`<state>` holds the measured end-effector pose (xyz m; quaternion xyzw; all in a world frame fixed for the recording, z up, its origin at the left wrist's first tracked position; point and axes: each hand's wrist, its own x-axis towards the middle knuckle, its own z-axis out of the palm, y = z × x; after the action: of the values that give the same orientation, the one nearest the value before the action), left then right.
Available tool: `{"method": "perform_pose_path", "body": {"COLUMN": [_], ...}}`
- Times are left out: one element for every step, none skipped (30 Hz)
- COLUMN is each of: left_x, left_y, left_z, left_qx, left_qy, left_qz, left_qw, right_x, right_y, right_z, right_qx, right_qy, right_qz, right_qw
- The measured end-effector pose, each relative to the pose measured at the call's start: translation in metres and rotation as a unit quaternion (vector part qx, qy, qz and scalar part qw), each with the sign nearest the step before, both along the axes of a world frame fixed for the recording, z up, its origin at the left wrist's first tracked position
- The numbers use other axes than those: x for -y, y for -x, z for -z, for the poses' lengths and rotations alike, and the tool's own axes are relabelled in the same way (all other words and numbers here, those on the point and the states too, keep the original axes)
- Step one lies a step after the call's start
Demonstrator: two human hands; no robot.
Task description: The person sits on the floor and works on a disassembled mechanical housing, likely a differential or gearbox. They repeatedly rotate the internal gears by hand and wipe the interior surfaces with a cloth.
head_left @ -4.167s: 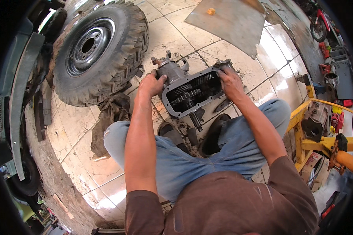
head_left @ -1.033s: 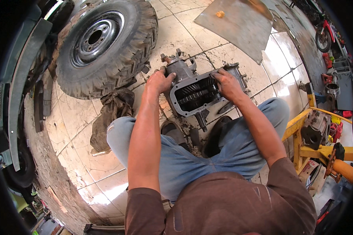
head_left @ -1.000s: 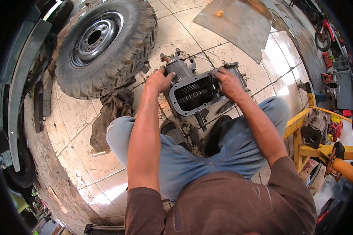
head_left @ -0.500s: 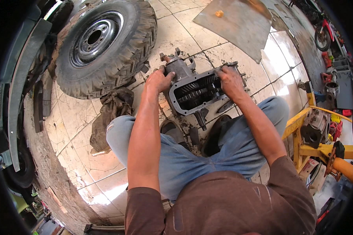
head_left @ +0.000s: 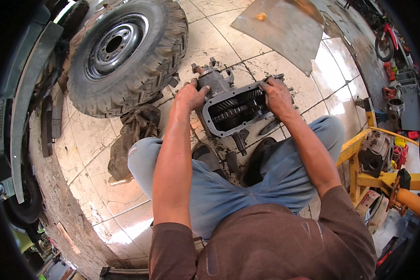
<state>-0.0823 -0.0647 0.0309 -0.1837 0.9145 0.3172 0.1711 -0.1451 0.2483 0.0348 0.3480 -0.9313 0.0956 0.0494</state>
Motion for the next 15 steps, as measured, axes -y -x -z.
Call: {"method": "perform_pose_path", "body": {"left_x": [0.002,0.002,0.002,0.001,0.001,0.001,0.0,-0.001,-0.001,0.001,0.003,0.004,0.001,-0.004,-0.007], "left_y": [0.0,-0.001,-0.001,-0.001,-0.001,-0.001,0.0,0.0,-0.001,-0.002,-0.002,-0.003,-0.003,-0.002,-0.001], "left_z": [0.001,0.001,0.002,0.003,0.001,-0.002,-0.003,-0.002,-0.001,0.0,-0.002,-0.005,-0.006,-0.007,-0.009], "left_qx": [-0.001,-0.002,-0.003,-0.005,-0.006,-0.008,-0.006,-0.003,-0.001,0.002,0.005,0.008,0.008,0.007,0.005], "left_qy": [0.003,0.002,0.002,0.003,0.005,0.007,0.007,0.008,0.008,0.004,0.0,-0.004,0.002,0.009,0.016], "left_qz": [0.001,0.002,0.003,0.001,0.001,0.0,0.002,0.002,0.002,0.001,0.002,0.002,0.0,0.0,-0.001], "left_qw": [1.0,1.0,1.0,1.0,1.0,1.0,1.0,1.0,1.0,1.0,1.0,1.0,1.0,1.0,1.0], "right_x": [0.002,0.004,0.004,0.003,0.004,0.002,0.002,0.004,0.007,0.01,0.01,0.008,0.007,0.005,0.006], "right_y": [0.001,-0.005,-0.005,-0.003,-0.003,0.002,0.001,-0.002,-0.005,-0.01,-0.008,-0.005,-0.002,-0.001,-0.002], "right_z": [0.001,0.003,0.002,0.0,-0.001,-0.002,-0.002,-0.001,0.0,0.002,-0.002,-0.008,-0.012,-0.009,-0.003], "right_qx": [0.004,0.007,0.002,-0.003,-0.008,-0.021,-0.006,0.01,0.026,0.03,0.022,0.014,0.006,-0.015,-0.013], "right_qy": [-0.021,0.023,0.033,0.042,0.054,0.031,0.025,0.018,0.011,0.069,0.047,0.024,0.001,-0.022,0.003], "right_qz": [0.019,0.003,-0.007,-0.017,-0.025,0.003,0.004,0.002,0.0,-0.036,-0.018,0.0,0.018,0.056,0.027], "right_qw": [1.0,1.0,0.999,0.999,0.998,0.999,1.0,1.0,1.0,0.996,0.999,1.0,1.0,0.998,1.0]}}
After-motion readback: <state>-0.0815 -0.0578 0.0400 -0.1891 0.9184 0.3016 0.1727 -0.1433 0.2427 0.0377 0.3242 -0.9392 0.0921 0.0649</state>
